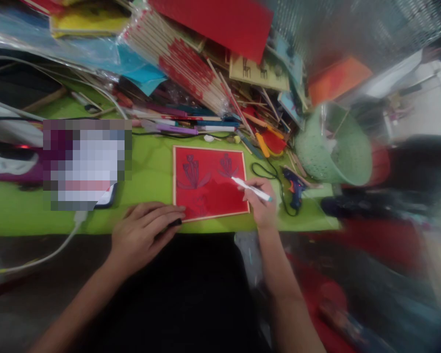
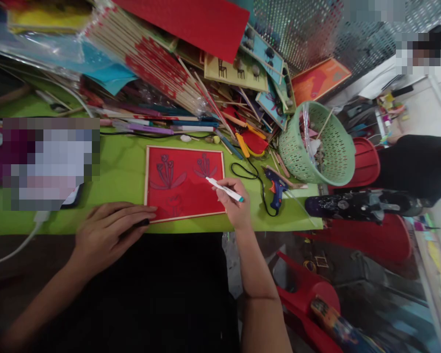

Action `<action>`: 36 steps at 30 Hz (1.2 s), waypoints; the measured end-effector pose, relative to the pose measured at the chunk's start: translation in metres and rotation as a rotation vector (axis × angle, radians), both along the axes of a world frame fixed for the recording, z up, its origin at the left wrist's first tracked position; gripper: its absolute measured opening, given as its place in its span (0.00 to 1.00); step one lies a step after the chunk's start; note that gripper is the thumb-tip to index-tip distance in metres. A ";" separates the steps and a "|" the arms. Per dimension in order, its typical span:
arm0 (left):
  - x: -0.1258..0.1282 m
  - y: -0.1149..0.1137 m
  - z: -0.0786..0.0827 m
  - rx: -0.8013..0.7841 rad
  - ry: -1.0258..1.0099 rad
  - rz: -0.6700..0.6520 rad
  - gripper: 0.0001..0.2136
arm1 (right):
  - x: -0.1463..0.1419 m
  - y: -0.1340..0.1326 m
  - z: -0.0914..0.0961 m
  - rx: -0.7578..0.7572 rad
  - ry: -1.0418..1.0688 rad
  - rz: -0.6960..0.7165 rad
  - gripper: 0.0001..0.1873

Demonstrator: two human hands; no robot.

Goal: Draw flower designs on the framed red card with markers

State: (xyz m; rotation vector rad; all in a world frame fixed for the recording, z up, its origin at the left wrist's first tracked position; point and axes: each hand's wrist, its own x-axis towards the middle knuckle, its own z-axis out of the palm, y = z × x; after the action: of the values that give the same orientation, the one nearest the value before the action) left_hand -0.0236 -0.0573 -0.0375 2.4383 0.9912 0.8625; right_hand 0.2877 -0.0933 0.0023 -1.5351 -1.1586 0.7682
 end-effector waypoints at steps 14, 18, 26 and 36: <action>0.001 0.001 0.003 0.065 0.026 -0.003 0.08 | 0.001 -0.001 -0.005 -0.074 0.070 -0.024 0.07; 0.002 0.001 0.004 0.060 0.013 -0.001 0.09 | 0.000 0.000 -0.002 -0.071 0.026 -0.018 0.06; 0.003 0.001 0.005 0.090 0.025 -0.002 0.08 | -0.002 0.002 -0.001 -0.034 0.034 -0.005 0.05; 0.002 0.000 0.003 0.082 0.023 0.002 0.08 | 0.001 0.001 -0.005 -0.040 0.039 -0.043 0.06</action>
State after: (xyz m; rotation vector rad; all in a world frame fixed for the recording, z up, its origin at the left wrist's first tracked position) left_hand -0.0216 -0.0574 -0.0349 2.5215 0.9849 0.8941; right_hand 0.2883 -0.0919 -0.0029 -1.5668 -1.0837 0.7934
